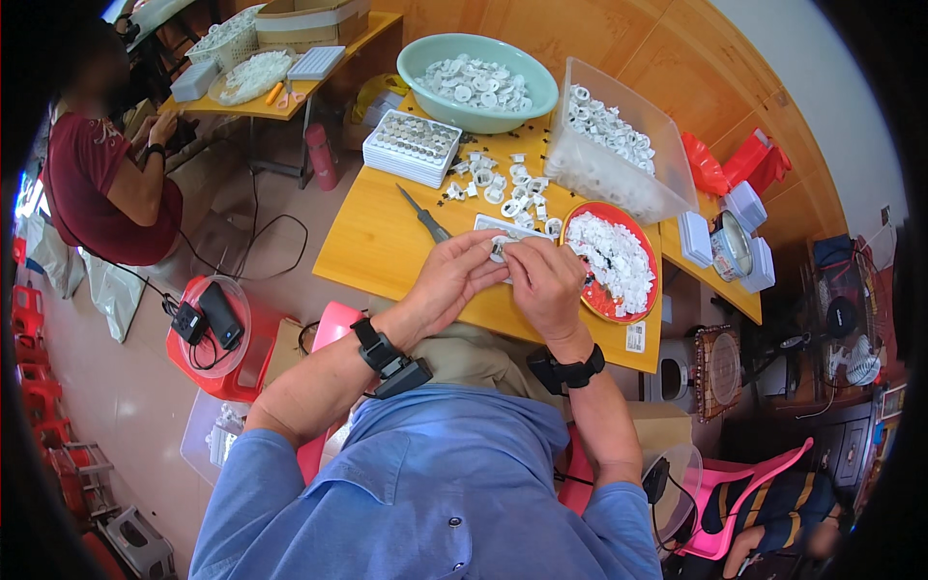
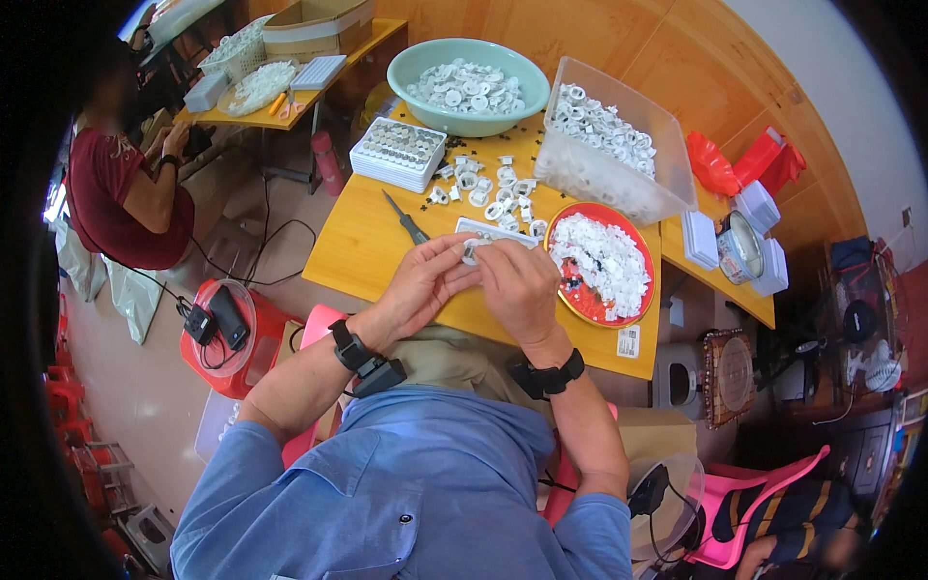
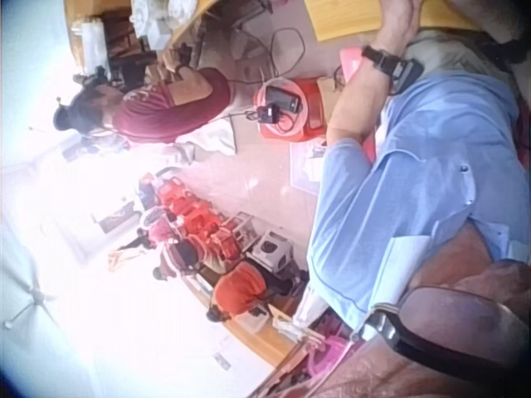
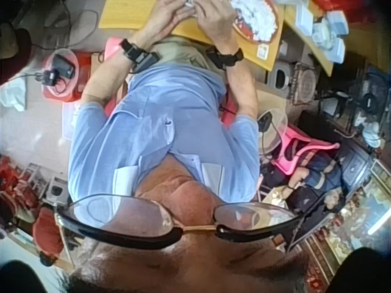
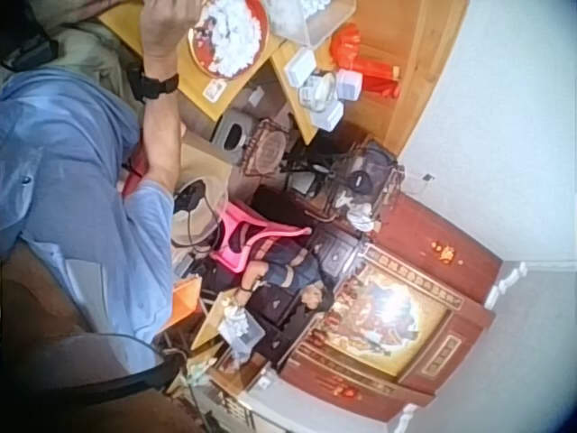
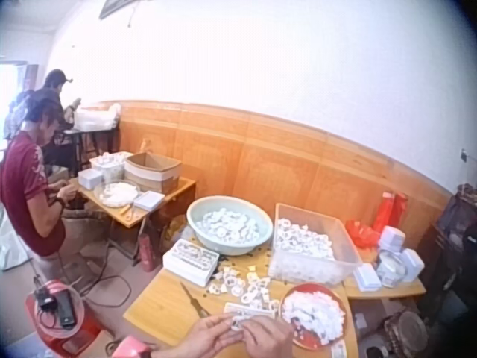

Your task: Assembling small plastic components by inserting star-shaped parts into circular bases and organizing them in a tray.

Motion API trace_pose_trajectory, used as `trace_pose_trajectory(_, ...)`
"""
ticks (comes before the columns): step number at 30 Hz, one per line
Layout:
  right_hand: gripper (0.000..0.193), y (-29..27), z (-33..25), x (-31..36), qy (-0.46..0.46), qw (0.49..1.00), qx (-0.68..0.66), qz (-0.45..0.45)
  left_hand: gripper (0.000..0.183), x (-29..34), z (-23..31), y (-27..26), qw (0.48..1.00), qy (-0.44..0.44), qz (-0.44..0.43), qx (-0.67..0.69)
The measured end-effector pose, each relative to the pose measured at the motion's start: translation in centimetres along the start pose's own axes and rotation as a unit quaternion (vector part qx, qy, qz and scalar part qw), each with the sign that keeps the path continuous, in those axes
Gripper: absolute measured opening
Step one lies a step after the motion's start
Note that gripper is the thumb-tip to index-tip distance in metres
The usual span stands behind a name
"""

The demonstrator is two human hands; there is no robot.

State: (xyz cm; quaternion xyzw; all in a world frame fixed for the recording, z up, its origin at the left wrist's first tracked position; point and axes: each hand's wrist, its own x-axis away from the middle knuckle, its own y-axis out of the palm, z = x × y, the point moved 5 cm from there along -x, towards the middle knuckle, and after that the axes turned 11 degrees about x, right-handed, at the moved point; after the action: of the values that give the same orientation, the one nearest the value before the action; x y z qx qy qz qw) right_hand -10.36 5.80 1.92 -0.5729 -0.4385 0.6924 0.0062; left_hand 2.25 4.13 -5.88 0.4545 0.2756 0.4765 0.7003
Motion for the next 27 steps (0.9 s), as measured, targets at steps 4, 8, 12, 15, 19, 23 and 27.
trace_pose_trajectory(4,0.013,0.0,-0.1,0.2,0.007,1.000,0.002,-0.005,0.032,0.0,0.0,0.0,1.000,-0.001,0.003,-0.008)
trace_pose_trajectory(8,0.011,0.2,0.2,0.3,0.022,0.999,-0.017,-0.016,0.031,0.1,-0.1,-0.1,1.000,0.002,0.010,-0.025)
trace_pose_trajectory(12,0.008,0.6,0.4,0.4,0.040,0.998,-0.029,-0.034,0.029,-0.1,-0.2,-0.2,0.998,0.012,0.009,-0.065)
trace_pose_trajectory(15,0.007,1.4,1.6,0.9,0.219,0.958,-0.157,-0.098,0.028,-0.3,-0.4,-0.5,0.996,0.019,0.002,-0.086)
trace_pose_trajectory(19,0.009,1.9,2.3,1.4,0.297,0.926,-0.178,-0.150,0.027,-0.3,-0.4,-0.5,0.992,0.027,0.007,-0.124)
trace_pose_trajectory(23,0.011,1.9,2.3,1.4,0.304,0.923,-0.172,-0.164,0.027,-0.3,-0.5,-0.5,0.991,0.029,0.012,-0.133)
trace_pose_trajectory(27,0.010,2.0,2.2,1.7,0.306,0.923,-0.163,-0.167,0.027,-0.3,-0.6,-0.4,0.988,0.031,0.021,-0.153)
